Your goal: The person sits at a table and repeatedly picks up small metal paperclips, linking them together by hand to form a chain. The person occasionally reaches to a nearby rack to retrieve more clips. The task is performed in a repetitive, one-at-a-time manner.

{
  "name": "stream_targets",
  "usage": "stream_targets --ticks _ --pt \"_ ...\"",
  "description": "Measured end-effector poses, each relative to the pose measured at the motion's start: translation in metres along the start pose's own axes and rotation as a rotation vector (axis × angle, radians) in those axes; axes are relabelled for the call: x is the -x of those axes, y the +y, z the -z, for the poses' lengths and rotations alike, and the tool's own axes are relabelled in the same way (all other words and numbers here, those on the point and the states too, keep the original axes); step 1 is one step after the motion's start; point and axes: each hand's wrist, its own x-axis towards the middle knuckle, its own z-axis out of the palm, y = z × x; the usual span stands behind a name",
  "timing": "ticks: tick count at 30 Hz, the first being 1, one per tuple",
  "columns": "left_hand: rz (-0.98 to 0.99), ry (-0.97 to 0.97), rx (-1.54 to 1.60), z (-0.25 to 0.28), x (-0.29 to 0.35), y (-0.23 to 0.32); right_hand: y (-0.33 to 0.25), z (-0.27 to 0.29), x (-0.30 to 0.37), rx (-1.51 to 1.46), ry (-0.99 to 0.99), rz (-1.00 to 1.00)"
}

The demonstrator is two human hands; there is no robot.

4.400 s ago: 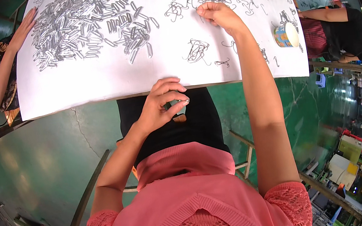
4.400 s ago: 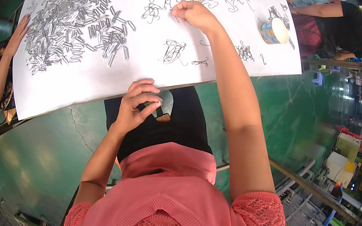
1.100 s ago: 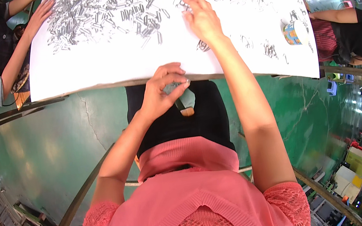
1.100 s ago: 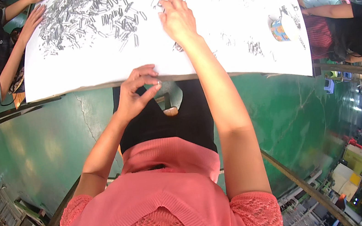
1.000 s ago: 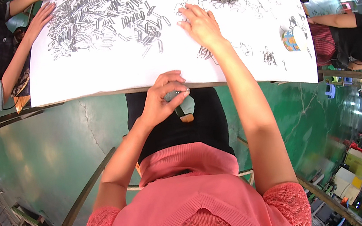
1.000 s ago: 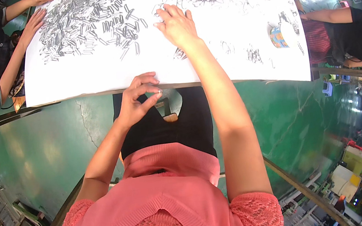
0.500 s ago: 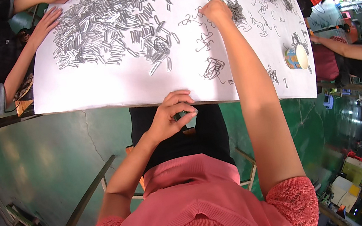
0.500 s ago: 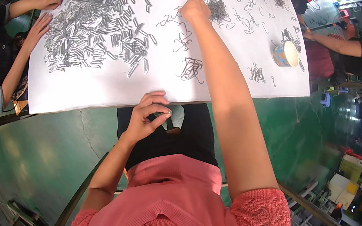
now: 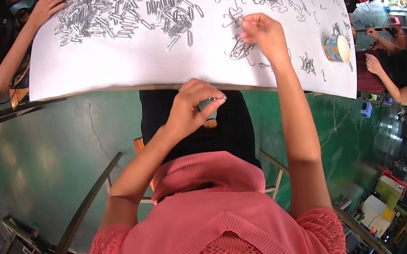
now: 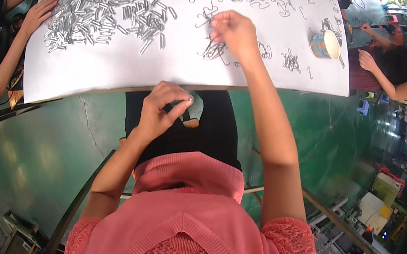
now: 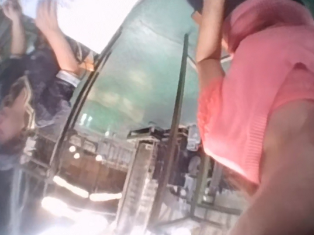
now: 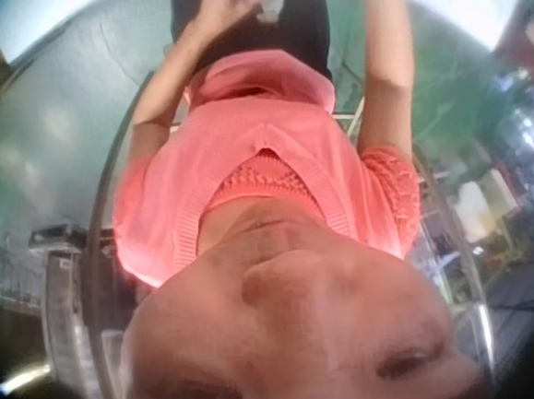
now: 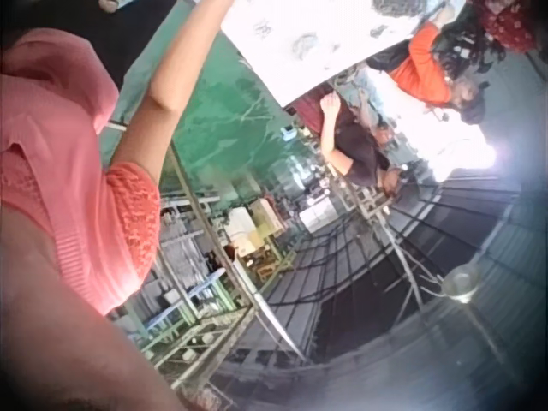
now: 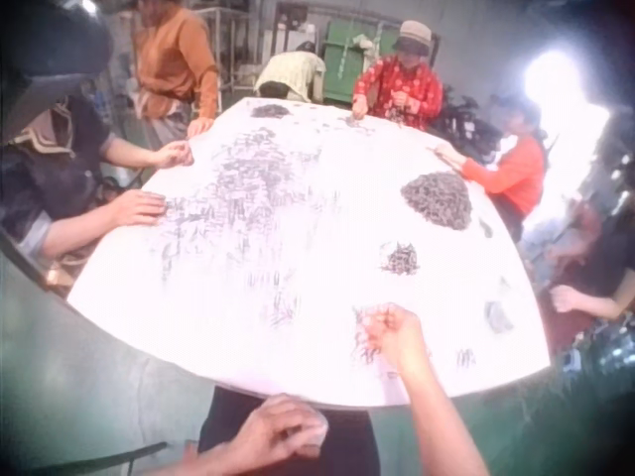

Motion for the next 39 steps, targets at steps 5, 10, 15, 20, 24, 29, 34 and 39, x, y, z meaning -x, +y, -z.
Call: stream_targets --ticks 5,10,15,20,24,29,34,39 --pt "0.043 0.073 -0.045 -0.002 0.004 0.009 -0.017 -0.007 0.113 -0.296 -0.137 -0.181" --pt "0.098 0.076 -0.076 -0.002 0.008 0.016 -0.001 -0.018 0.158 -0.490 -0.148 -0.175" --pt "0.085 0.077 -0.133 -0.002 0.009 0.020 0.004 -0.023 0.158 -0.494 -0.175 -0.183" --pt "0.066 0.056 -0.125 -0.003 0.010 0.024 0.004 -0.030 0.155 -0.543 -0.093 -0.081" --pt "-0.016 0.114 -0.168 0.005 0.001 0.017 0.002 -0.029 0.163 -0.507 -0.058 0.056" --pt "-0.093 0.307 -0.702 0.038 -0.037 -0.034 0.004 -0.026 0.170 -0.474 -0.083 0.094" --pt "-0.059 0.228 -1.000 0.047 -0.057 -0.059 0.010 -0.030 0.171 -0.564 -0.116 0.050" --pt "-0.033 0.164 -1.079 0.053 -0.059 -0.058 0.014 -0.037 0.169 -0.588 -0.147 0.048"
